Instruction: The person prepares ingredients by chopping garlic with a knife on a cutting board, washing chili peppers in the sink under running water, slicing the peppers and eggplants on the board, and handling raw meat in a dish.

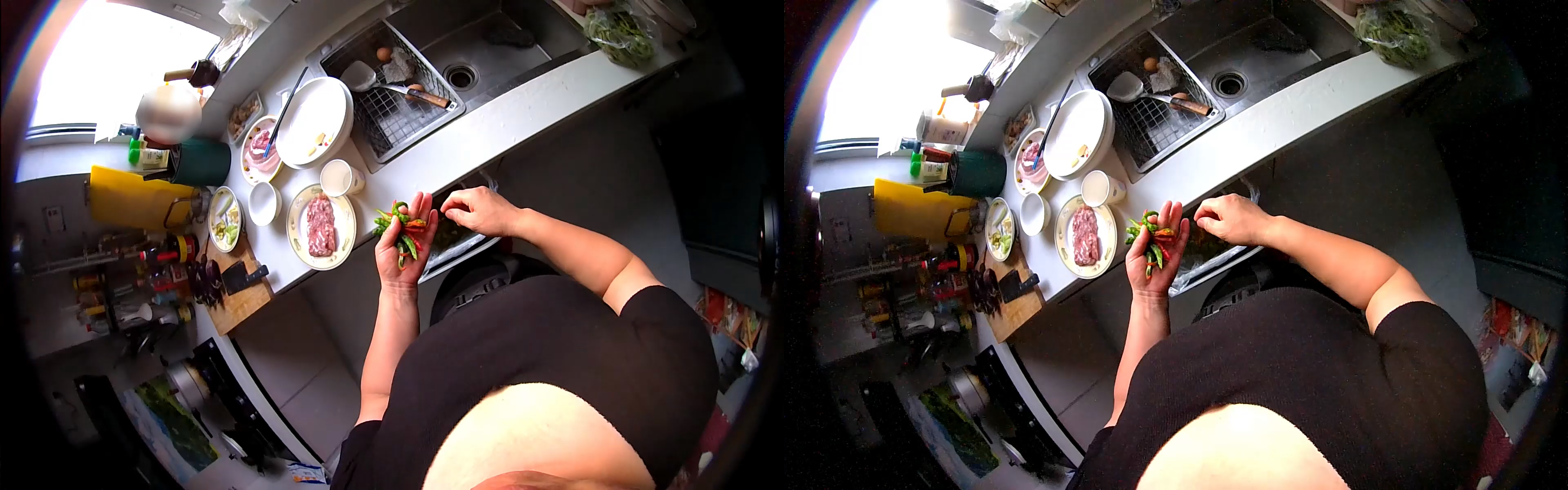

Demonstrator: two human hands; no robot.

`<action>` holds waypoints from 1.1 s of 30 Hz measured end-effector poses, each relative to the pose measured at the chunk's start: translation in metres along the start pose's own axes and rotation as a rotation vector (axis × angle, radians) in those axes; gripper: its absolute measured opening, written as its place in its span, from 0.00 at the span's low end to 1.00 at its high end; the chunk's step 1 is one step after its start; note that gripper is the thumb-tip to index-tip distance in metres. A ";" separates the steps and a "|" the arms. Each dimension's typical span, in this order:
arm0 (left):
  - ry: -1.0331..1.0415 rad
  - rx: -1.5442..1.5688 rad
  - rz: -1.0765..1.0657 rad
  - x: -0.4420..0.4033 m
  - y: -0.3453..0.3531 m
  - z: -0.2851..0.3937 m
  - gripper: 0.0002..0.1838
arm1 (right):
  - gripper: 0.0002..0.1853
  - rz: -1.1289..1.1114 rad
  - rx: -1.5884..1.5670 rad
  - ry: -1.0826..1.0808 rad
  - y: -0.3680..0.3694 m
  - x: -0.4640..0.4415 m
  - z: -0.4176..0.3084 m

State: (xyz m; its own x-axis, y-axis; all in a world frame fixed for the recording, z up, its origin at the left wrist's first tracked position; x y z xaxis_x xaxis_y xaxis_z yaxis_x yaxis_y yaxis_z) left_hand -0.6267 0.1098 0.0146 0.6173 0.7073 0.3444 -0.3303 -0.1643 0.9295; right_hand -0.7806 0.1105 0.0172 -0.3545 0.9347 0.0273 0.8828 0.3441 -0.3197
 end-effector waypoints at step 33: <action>0.050 -0.406 0.343 -0.283 0.100 -0.103 0.13 | 0.20 0.509 0.911 -0.462 -0.550 -0.229 0.109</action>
State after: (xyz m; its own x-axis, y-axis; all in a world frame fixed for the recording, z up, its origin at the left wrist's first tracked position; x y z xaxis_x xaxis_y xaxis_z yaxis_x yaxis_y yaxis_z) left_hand -0.9079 -0.0355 -0.0034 0.3939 0.6929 0.6040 -0.7634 -0.1195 0.6348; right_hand -1.2187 -0.3029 0.0835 -0.2654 0.7599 -0.5933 0.4714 -0.4346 -0.7674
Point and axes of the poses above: each hand's wrist, its own x-axis away from the middle knuckle, its own y-axis out of the palm, z = x × y, the point moved 6 cm from there along -x, towards the middle knuckle, and after that the axes turned 9 degrees about -y, right-handed, at the moved point
